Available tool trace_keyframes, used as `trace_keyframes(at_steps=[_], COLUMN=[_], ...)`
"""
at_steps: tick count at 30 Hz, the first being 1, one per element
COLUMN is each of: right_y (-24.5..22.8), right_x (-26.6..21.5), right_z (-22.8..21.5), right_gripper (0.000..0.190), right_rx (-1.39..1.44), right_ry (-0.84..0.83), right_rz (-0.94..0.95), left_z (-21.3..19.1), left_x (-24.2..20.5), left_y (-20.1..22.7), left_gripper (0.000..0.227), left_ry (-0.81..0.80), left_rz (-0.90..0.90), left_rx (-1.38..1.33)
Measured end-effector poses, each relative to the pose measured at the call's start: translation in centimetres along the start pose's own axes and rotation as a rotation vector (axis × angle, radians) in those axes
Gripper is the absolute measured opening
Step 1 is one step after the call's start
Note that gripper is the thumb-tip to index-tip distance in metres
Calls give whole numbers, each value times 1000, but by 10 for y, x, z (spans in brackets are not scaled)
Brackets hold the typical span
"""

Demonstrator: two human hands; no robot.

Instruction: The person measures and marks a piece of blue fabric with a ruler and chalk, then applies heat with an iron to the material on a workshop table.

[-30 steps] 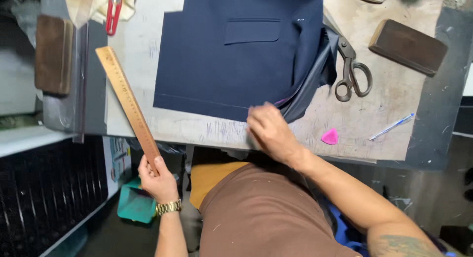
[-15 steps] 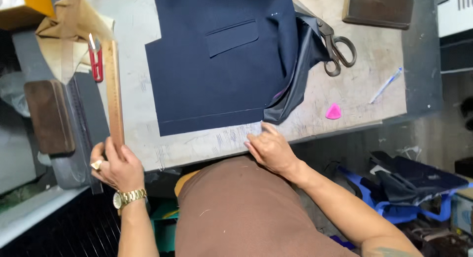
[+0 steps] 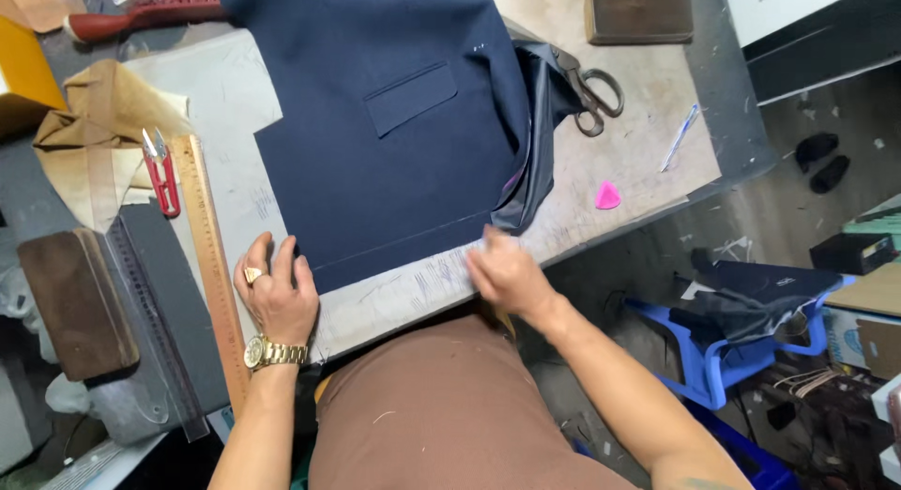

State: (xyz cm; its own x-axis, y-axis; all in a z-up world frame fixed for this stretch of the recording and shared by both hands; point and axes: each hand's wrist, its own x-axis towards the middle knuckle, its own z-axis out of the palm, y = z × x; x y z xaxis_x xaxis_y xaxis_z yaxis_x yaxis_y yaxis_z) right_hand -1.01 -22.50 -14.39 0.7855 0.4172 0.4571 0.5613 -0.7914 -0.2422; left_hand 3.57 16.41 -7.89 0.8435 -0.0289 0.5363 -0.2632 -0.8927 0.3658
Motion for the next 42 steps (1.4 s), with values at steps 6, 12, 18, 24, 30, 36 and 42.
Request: trace_keyframes(at_steps=[6, 12, 18, 24, 30, 36, 42], right_y=[-62, -58, -45, -7, -26, -44, -27], right_x=[84, 63, 89, 117, 143, 140, 114], right_z=[-73, -72, -94, -104, -105, -69, -64], right_gripper=[27, 16, 16, 13, 12, 11, 46], right_rx=[170, 253, 190, 142, 391, 378, 201], right_ry=[-83, -67, 74, 143, -64, -19, -184], right_rz=[119, 369, 618, 743, 570, 266, 246], left_z=[-2, 2, 20, 59, 110, 89, 17], left_x=[-2, -3, 30, 117, 207, 198, 136], left_y=[2, -4, 3, 25, -62, -60, 26], left_gripper=[22, 19, 21, 19, 26, 40, 79], left_ry=[-48, -10, 62, 75, -48, -290, -400], left_rz=[-49, -74, -131, -106, -345, -349, -915], left_rx=[8, 7, -60, -305, -317, -283, -551])
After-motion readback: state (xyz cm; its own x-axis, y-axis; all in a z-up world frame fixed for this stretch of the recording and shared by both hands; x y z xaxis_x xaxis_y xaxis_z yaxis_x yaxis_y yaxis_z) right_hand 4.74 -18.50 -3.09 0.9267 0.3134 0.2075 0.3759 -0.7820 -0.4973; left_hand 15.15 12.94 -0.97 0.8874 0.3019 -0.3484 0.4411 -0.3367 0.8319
